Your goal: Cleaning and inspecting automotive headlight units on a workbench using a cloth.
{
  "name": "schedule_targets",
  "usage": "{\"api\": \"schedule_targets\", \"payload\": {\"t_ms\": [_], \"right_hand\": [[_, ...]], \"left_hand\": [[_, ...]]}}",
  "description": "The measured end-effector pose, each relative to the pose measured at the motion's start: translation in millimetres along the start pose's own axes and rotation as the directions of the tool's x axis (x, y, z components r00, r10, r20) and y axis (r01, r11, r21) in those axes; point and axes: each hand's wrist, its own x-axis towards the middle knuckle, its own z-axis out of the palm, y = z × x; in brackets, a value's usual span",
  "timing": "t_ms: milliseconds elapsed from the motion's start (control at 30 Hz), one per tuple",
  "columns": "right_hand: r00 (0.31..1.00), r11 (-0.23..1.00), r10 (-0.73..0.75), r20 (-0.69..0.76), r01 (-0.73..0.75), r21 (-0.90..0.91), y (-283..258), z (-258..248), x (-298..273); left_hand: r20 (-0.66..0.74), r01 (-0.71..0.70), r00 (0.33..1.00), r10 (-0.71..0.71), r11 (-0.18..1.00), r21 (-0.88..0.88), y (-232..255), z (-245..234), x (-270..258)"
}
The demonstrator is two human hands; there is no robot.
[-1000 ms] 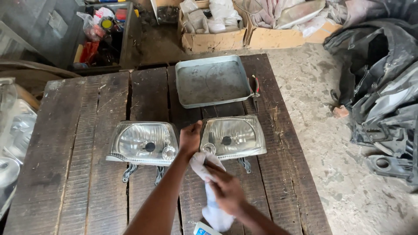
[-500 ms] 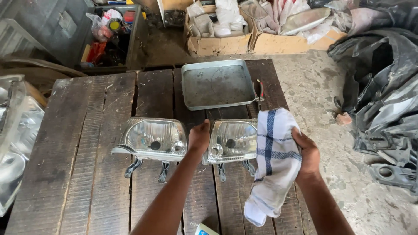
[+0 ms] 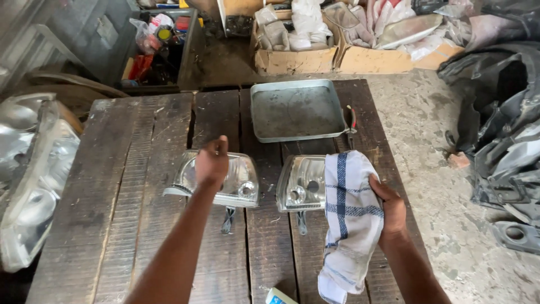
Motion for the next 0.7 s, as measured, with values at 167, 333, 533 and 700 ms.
{"api": "schedule_targets", "payload": {"t_ms": [167,333,533,700], "right_hand": [[1.000,0.992,-0.019,-0.008,0.018,-0.123,44,13,22],[0.993,0.930,-0.100,0.060,0.115,-0.348,63,56,-6],[0.951,0.828,-0.154,0.268,0.272,-0.489,111,90,3],[0.950,0.694,-0.126,0.285,0.290,-0.659,137,114,-9]], "left_hand": [[-0.037,0.008,0.999,-0.004,0.992,0.125,-53,-30,37],[0.064,0.024,0.997,-0.035,0.987,0.158,-65,-51,43],[0.179,-0.086,0.983,0.044,0.969,0.231,-59,-71,35],[0.145,-0.159,0.981,0.130,0.965,0.210,-79,-77,30]]}}
